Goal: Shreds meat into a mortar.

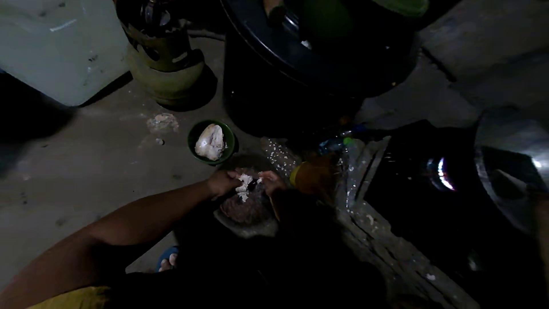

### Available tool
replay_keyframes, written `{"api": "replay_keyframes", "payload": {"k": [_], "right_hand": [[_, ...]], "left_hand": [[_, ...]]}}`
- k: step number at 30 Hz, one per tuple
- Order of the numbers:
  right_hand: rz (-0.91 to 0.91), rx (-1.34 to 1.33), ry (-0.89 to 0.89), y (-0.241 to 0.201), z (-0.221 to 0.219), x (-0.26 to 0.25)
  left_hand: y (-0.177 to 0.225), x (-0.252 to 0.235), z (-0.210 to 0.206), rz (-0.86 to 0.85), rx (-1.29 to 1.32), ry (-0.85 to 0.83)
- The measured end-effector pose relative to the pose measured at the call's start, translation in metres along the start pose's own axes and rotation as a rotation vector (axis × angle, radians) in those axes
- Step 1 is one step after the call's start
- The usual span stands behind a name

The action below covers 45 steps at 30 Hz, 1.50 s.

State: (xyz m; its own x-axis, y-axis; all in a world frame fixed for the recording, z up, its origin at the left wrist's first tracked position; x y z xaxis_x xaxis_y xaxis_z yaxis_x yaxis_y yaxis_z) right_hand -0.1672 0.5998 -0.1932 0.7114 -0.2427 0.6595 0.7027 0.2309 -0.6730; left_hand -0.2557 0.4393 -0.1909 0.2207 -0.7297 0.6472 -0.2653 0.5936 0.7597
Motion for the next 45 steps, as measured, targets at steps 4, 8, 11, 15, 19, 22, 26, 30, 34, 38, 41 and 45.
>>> {"api": "replay_keyframes", "payload": {"k": [4,8,11,15,19,22,26,30,34,38,41,45], "right_hand": [[0.061,0.05,-0.197,-0.023,-0.025,0.018],[0.023,0.149,-0.156,-0.03,-0.034,0.019],[-0.017,0.194,-0.135,-0.031,-0.035,0.014],[-0.125,0.175,-0.053,0.006,-0.017,-0.011],[-0.076,0.038,-0.14,0.002,-0.025,-0.005],[-0.009,0.002,-0.22,-0.019,-0.037,0.012],[-0.003,0.056,-0.103,-0.02,-0.032,0.007],[-0.022,0.073,-0.064,-0.022,-0.032,0.008],[-0.075,0.132,0.024,-0.011,-0.02,0.0],[-0.204,0.155,0.105,0.007,-0.003,-0.011],[-0.234,0.107,0.097,0.008,0.001,-0.009],[-0.113,-0.089,-0.035,-0.007,-0.013,0.004]], "left_hand": [[-0.002,0.0,0.003,0.011,0.024,0.039],[-0.001,-0.002,0.003,0.066,-0.003,0.099],[-0.001,0.0,0.005,0.087,-0.034,0.073],[-0.002,0.0,0.003,0.086,0.051,0.063],[-0.007,-0.001,0.007,0.083,0.12,0.079],[-0.008,-0.002,0.006,0.096,0.149,0.103],[-0.001,-0.003,0.002,0.031,0.15,0.036],[0.003,-0.001,0.001,0.028,-0.14,0.052],[0.002,-0.001,0.004,0.048,-0.108,0.086],[0.0,0.0,0.001,0.056,0.004,0.048],[-0.003,-0.001,0.006,0.063,0.091,0.079],[-0.004,0.0,0.008,0.07,0.1,0.074]]}}
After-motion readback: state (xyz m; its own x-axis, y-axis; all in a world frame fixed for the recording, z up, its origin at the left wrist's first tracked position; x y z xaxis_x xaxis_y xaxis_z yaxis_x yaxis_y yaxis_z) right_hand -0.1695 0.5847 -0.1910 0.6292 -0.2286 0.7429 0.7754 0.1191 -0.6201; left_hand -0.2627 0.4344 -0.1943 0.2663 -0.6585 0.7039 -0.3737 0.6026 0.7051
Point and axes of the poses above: each hand's wrist, its own x-axis away from the middle knuckle, its own z-axis out of the back of the hand, y = z × x, the point moved 8 cm from there along -x, towards the middle knuckle, and after that the axes turned 7 degrees about -y, right-handed, at the moved point
